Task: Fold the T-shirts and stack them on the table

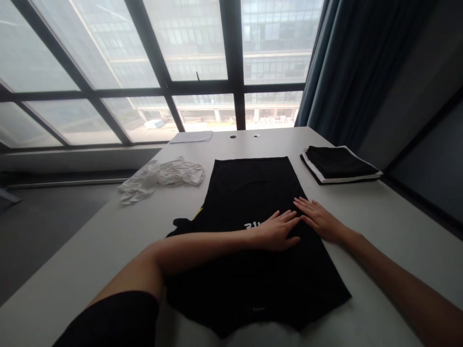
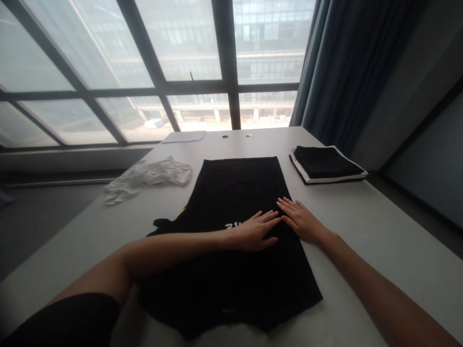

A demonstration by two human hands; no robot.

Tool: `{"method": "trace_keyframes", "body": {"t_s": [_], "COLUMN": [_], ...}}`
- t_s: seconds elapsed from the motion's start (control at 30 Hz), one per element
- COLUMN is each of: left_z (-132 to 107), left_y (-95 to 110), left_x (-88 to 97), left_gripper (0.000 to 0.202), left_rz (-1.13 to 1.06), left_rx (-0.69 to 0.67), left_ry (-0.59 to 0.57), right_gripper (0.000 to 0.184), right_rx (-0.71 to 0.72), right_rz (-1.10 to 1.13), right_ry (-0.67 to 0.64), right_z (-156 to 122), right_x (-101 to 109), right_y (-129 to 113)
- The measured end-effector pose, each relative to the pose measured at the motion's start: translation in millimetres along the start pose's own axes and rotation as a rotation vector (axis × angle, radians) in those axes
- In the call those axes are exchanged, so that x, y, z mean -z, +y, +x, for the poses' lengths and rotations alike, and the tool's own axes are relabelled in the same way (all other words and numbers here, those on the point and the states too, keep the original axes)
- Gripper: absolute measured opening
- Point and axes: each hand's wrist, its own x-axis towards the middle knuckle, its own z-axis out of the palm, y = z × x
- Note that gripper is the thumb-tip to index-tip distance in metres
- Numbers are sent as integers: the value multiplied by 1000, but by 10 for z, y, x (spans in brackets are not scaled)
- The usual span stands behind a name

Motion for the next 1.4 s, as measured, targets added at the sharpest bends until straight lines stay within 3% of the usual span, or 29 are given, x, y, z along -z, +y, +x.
{"method": "trace_keyframes", "body": {"t_s": [0.1, 0.2, 0.33, 0.53, 0.7, 0.8, 0.9, 1.03, 1.13, 1.27, 1.4], "left_z": [-311, -772, -1462, -2360, -2887, -3068, -3162, -3221, -3243, -3255, -3211], "left_y": [-41, -73, -81, -141, -340, -456, -533, -594, -617, -612, -536], "left_x": [234, 482, 695, 667, 566, 530, 514, 533, 573, 654, 789], "left_gripper": [61, 55, 50, 43, 41, 47, 54, 34, 17, 17, 27], "left_rz": [-69, -111, -125, 0, 203, 291, 265, 81, -8, -124, -564], "left_rx": [-52, -82, 82, 348, 701, 907, 1095, 1140, 1120, 1104, 1023], "left_ry": [-44, -34, 33, 243, 453, 509, 457, 378, 359, 442, 558], "right_gripper": [54, 55, 55, 51, 49, 48, 48, 46, 44, 34, 30], "right_rx": [-2, 4, 17, 94, 247, 368, 522, 682, 747, 768, 792], "right_rz": [-5, 7, 26, 46, 59, 61, 85, 77, 80, 82, 127], "right_ry": [1, 22, 87, 200, 138, 34, -56, -147, -153, -159, -216], "right_z": [-5, -13, -22, 81, 468, 774, 1016, 1170, 1178, 1114, 1041], "right_x": [-13, -30, -26, 98, 121, 40, -133, -444, -593, -613, -609], "right_y": [10, 30, 73, -49, -605, -1127, -1669, -2196, -2407, -2557, -2623]}}
